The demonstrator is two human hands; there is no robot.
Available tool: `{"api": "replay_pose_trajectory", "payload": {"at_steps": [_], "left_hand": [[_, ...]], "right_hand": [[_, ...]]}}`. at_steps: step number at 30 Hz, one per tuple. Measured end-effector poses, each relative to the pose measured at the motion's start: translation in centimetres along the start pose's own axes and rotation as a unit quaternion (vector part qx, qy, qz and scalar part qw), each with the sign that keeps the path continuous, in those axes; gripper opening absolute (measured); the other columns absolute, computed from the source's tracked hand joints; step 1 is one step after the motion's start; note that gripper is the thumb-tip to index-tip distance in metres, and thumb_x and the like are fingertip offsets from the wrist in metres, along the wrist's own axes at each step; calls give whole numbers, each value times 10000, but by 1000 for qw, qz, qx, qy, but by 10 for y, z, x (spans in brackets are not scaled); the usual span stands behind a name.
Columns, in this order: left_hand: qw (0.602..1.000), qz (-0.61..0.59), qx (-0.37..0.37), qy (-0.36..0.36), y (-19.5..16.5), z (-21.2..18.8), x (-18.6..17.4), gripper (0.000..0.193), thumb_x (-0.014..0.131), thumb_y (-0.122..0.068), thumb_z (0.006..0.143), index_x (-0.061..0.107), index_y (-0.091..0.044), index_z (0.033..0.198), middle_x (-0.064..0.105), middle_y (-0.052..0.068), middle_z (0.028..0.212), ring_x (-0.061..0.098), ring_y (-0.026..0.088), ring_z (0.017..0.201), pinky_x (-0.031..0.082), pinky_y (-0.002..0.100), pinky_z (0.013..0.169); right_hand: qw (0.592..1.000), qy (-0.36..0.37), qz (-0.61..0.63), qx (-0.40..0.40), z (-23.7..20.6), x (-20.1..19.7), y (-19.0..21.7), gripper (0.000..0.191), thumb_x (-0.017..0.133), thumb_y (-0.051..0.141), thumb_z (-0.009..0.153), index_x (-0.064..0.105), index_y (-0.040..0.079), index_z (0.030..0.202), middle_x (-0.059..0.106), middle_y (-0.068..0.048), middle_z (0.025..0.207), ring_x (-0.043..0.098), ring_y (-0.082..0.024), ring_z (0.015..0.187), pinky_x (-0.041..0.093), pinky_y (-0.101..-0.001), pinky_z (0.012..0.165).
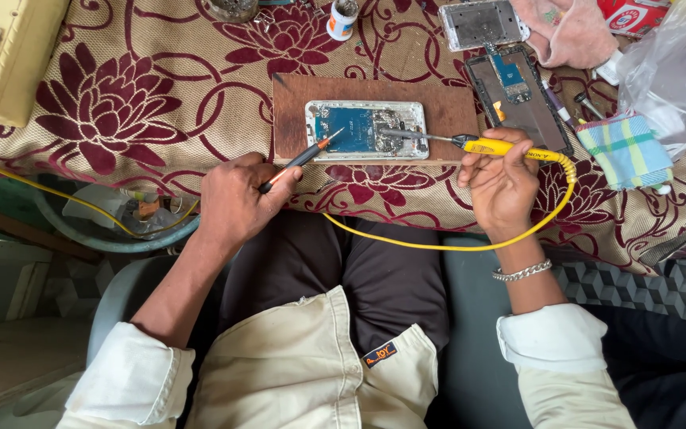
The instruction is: The person uses a soldering iron and a probe to work on a small circuit board placed on a wooden board. They repeatedly apply heat and make contact with the board's surface while seated at a cluttered workbench.
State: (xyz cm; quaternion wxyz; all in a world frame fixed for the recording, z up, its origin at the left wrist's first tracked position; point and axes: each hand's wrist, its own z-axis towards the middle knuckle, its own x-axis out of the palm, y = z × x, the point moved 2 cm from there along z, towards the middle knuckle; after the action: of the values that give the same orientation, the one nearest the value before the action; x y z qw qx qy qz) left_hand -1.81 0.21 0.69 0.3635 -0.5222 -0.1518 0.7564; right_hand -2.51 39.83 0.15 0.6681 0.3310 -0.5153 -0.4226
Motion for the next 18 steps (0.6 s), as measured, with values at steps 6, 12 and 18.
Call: {"api": "replay_pose_trajectory", "payload": {"at_steps": [6,12,18], "left_hand": [[1000,3,7,-9,0,0,0,417,743,-450,942,800,-61,804,592,61,661,587,277,520,456,441,494],[1000,4,18,-9,0,0,-1,420,736,-441,957,790,-58,793,597,57,671,595,275,532,461,439,504],[1000,7,19,-9,0,-1,0,426,740,-440,955,782,-57,772,587,60,659,583,276,522,454,440,500]], "right_hand": [[1000,-8,15,0,0,-3,0,476,419,467,1165,567,22,1247,699,-181,937,673,-265,763,555,-373,705],[1000,-7,3,4,0,-3,0,466,428,459,1169,570,29,1275,693,-183,894,670,-272,738,559,-377,708],[1000,0,-8,6,0,-3,0,459,439,451,1168,566,22,1268,681,-184,879,664,-274,731,556,-376,702]]}}
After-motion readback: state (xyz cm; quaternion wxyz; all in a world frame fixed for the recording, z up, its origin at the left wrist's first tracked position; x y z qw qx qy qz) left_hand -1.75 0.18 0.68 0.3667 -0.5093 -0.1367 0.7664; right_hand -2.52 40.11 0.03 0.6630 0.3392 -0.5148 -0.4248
